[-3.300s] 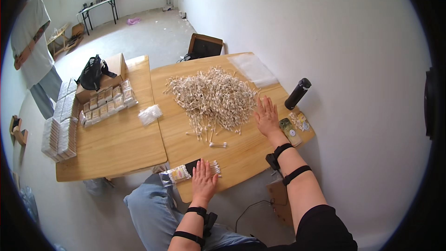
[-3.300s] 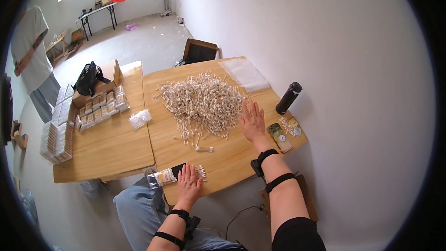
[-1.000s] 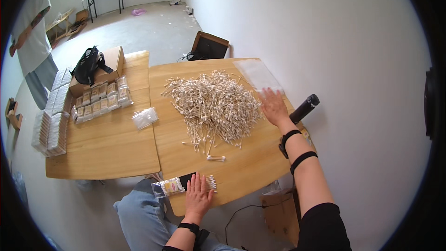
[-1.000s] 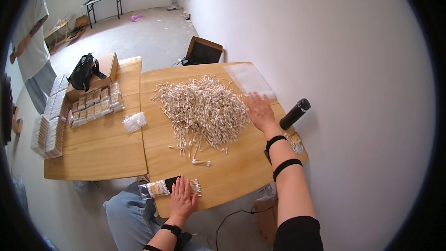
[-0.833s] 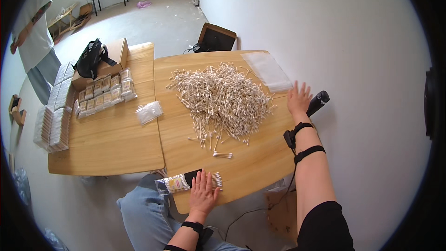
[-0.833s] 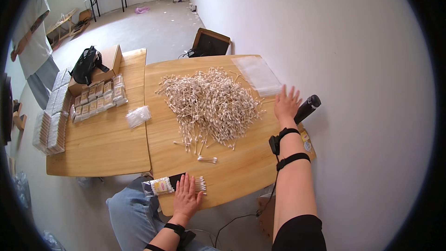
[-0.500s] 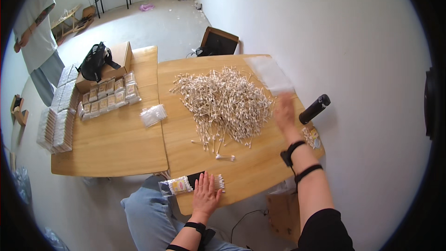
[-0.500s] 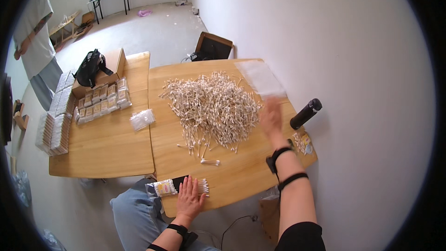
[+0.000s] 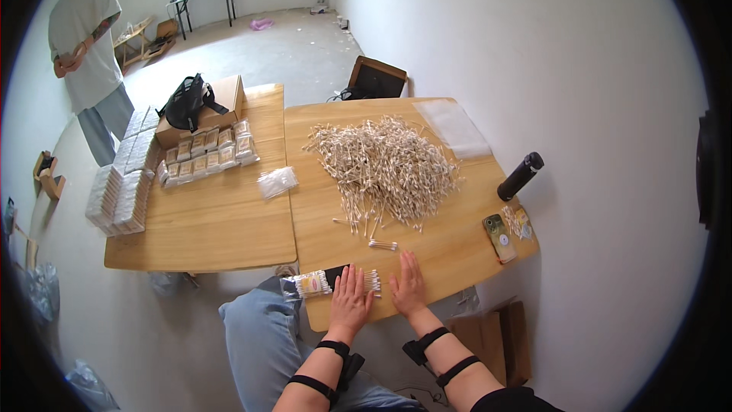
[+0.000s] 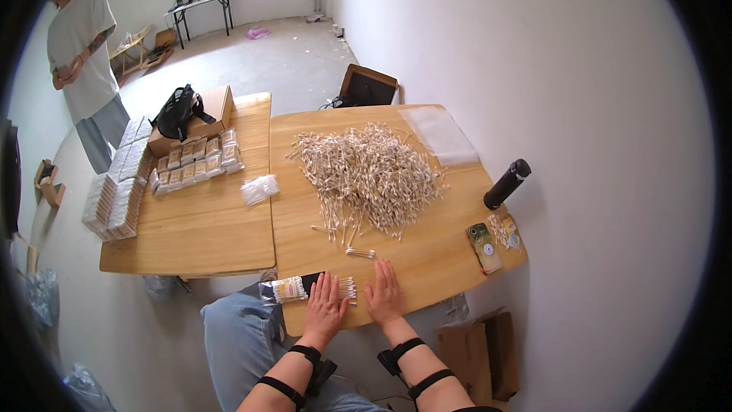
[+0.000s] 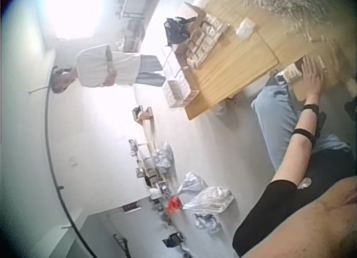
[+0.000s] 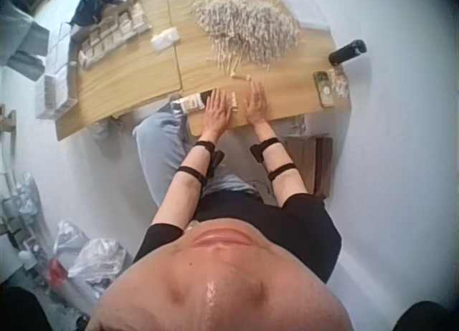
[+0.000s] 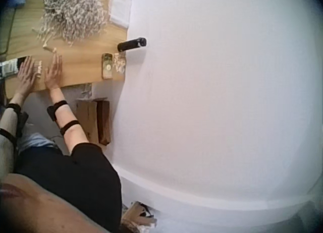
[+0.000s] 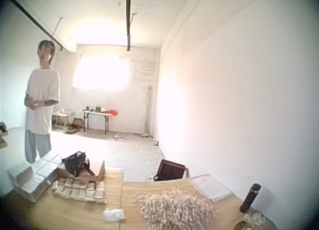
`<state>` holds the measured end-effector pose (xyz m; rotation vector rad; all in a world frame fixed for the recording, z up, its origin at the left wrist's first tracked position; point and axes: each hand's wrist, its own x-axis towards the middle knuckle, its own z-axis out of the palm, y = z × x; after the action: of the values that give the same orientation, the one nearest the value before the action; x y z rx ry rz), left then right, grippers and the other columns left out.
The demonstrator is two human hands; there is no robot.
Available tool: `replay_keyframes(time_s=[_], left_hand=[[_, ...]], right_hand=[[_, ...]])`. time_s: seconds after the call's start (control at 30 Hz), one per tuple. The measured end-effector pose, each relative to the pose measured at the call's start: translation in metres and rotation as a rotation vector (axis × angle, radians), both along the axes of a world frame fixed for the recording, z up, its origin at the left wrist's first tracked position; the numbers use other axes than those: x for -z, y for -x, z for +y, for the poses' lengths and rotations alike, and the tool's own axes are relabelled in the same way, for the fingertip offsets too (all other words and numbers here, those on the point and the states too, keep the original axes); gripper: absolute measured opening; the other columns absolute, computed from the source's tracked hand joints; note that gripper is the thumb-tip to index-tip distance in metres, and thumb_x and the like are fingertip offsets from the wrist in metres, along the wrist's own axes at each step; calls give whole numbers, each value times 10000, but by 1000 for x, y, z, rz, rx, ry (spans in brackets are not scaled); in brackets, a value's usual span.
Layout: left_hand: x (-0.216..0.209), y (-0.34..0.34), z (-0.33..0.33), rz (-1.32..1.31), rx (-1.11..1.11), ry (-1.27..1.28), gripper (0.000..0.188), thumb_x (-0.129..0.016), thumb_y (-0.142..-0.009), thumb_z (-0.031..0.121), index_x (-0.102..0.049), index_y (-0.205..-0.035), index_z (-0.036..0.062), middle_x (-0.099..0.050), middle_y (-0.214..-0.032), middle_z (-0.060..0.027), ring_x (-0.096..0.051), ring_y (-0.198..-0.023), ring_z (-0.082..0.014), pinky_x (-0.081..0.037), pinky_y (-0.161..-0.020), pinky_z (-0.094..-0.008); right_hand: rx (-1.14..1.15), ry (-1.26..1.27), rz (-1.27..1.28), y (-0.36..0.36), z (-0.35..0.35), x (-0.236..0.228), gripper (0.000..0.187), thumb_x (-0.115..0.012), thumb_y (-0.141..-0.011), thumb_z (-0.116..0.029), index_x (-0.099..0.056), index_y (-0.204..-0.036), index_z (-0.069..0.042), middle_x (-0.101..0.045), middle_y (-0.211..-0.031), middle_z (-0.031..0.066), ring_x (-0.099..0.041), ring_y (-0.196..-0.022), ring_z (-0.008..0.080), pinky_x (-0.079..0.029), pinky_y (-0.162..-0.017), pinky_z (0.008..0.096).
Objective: Picking up cotton swabs from a pile, aligning them, and putting them into plastic bags.
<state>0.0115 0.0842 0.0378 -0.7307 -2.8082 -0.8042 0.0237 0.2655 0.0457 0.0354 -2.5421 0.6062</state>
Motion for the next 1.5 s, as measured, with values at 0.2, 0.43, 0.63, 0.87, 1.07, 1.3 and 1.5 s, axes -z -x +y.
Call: replay_keyframes(time_s=[0.2,0.43,0.63,0.87,1.07,1.3,1.5], left_hand=[[1,-1,-1,26,0,2,629,-520,-969,366,-350,-1474,31,-305,-1555,-195,-266,-1460,-322,-206,-1196,-452],[8,-4,-1,50,1,0,612,-511,-976,369,-362,-1469,38,-303,-1557,-198,-260,-1462,-329,-200,-1197,-448],[15,-3,0,73,-9,-7,619,-511,-974,362,-364,-1462,12,-320,-1544,-207,-275,-1452,-340,-212,-1191,-461],[11,3,3,59,-19,-24,603,-520,-964,336,-373,-1453,15,-323,-1543,-198,-282,-1448,-336,-220,-1188,-460],[13,2,6,15,-34,59,613,-477,-982,358,-338,-1495,53,-286,-1572,-166,-243,-1471,-304,-196,-1198,-443],[13,3,3,20,-40,88,609,-473,-984,346,-340,-1494,42,-298,-1568,-166,-260,-1466,-306,-198,-1197,-446],[13,2,6,26,-34,109,593,-460,-990,331,-346,-1489,31,-317,-1562,-161,-268,-1464,-298,-196,-1197,-448]], right_hand=[[107,-2,-5,0,-5,16,530,-602,-890,-157,-437,-1367,6,-477,-1374,223,-473,-1269,406,-399,-1064,485],[133,-72,-49,-2,-7,17,450,-599,-895,-194,-506,-1301,-25,-542,-1322,194,-510,-1237,374,-426,-1031,472],[146,-114,-29,-4,-8,21,425,-606,-896,-196,-527,-1281,-35,-554,-1315,184,-525,-1224,364,-433,-1021,462],[162,-82,13,6,-6,16,348,-589,-903,-148,-560,-1233,-40,-586,-1275,162,-553,-1193,341,-447,-1008,453],[102,-2,42,-2,1,12,290,-629,-801,-29,-613,-1088,-68,-621,-1131,128,-593,-1082,330,-483,-942,425],[-99,172,-175,-21,-19,-16,490,-739,-686,-118,-592,-1153,-112,-589,-1176,106,-544,-1134,305,-423,-974,428],[-108,70,-189,-12,-19,-12,561,-740,-685,-152,-568,-1217,-96,-559,-1256,106,-515,-1190,296,-395,-994,433]])
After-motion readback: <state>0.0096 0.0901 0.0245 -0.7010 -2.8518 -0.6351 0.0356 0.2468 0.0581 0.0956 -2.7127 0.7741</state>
